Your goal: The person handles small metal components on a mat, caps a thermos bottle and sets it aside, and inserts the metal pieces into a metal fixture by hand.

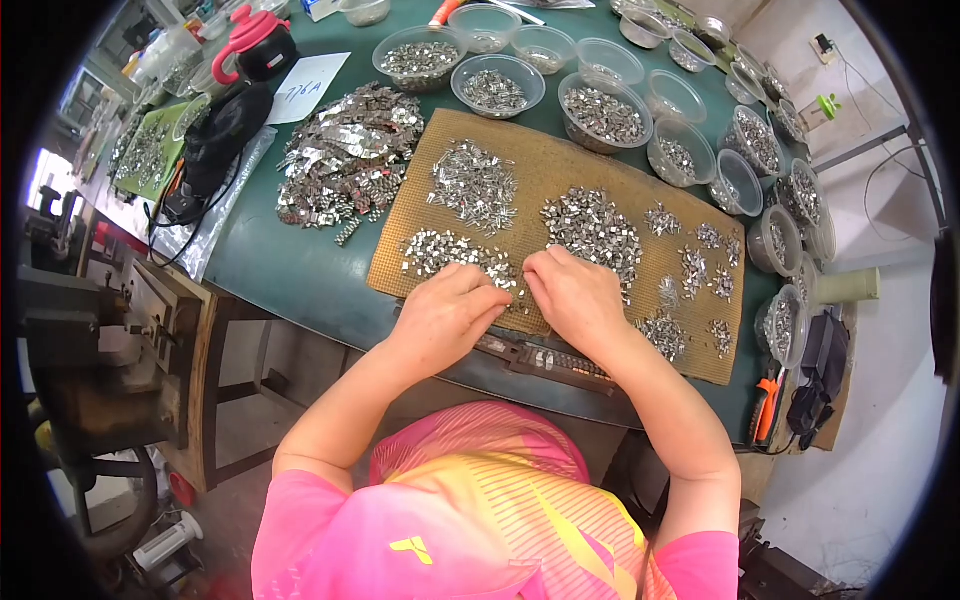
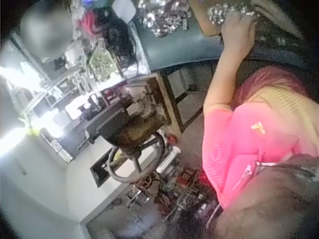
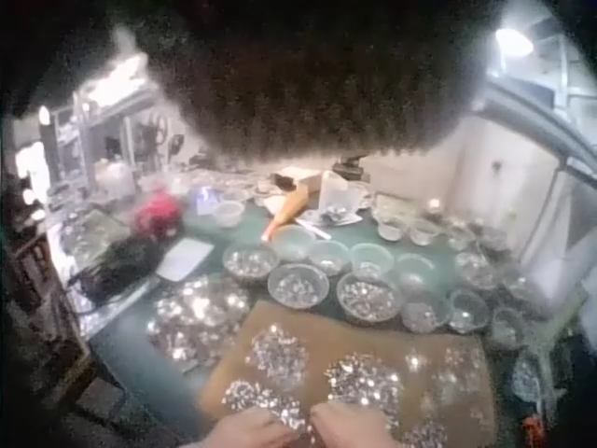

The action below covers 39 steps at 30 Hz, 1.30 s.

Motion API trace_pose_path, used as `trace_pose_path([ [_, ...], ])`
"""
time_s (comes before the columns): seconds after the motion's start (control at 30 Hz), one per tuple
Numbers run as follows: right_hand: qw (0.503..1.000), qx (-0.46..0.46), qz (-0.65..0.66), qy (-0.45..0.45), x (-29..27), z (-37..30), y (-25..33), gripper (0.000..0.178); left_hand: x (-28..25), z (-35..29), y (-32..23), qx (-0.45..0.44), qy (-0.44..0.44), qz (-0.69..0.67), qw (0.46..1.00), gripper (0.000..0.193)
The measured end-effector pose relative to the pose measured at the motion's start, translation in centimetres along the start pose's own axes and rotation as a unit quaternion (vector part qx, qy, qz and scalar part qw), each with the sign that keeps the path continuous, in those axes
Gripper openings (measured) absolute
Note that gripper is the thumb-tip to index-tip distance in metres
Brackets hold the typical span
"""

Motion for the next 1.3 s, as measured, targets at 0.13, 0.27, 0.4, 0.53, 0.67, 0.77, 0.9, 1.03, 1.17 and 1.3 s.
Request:
trace_pose_path([
  [0.13, 1.0, 0.017, -0.018, 0.015, 0.2, 0.1, -0.5, 0.007, 1.4, 0.7, -1.0, 0.009, 0.034, 0.004, 0.999, 0.015],
  [0.27, 1.0, 0.016, 0.002, 0.014, 0.5, 0.0, -1.1, 0.007, 2.4, 1.3, -1.5, 0.027, 0.065, 0.033, 0.997, 0.012],
  [0.4, 0.999, 0.016, 0.046, -0.002, -1.1, -1.8, -1.9, 0.008, 3.8, 1.5, -1.7, 0.041, 0.065, 0.049, 0.996, 0.011],
  [0.53, 0.996, 0.014, 0.086, -0.012, -3.6, -5.1, -2.7, 0.011, 4.5, 2.0, -1.5, 0.045, 0.08, 0.044, 0.995, 0.013],
  [0.67, 0.992, -0.034, 0.116, -0.028, -4.3, -8.5, -2.6, 0.012, 4.4, 2.2, -0.8, 0.041, 0.077, 0.016, 0.996, 0.014],
  [0.77, 0.994, -0.04, 0.103, -0.024, -4.0, -10.2, -2.1, 0.015, 4.2, 2.2, -0.5, 0.041, 0.077, -0.004, 0.996, 0.014],
  [0.9, 0.994, -0.044, 0.088, -0.046, -3.5, -11.0, -1.4, 0.016, 4.1, 1.9, -0.3, 0.026, 0.083, -0.038, 0.995, 0.014],
  [1.03, 0.996, -0.05, 0.054, -0.052, -3.5, -11.5, -1.0, 0.017, 4.4, 1.7, -0.7, 0.035, 0.074, -0.041, 0.996, 0.014],
  [1.17, 0.995, -0.06, 0.037, -0.066, -3.5, -11.1, -0.8, 0.017, 4.1, 2.0, -1.2, 0.05, 0.068, 0.0, 0.996, 0.013],
  [1.3, 0.994, -0.06, 0.058, -0.064, -3.6, -11.1, -1.1, 0.018, 4.2, 2.0, -1.6, 0.051, 0.061, 0.038, 0.996, 0.011],
])
Point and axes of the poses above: each hand's wrist, its own z-axis towards the middle knuckle, its own x-axis out of the palm, y = z × x, the point moved 5 cm from there along z, towards the middle knuckle, and after that the axes turned 3 degrees about -y, right-handed, at the moved point
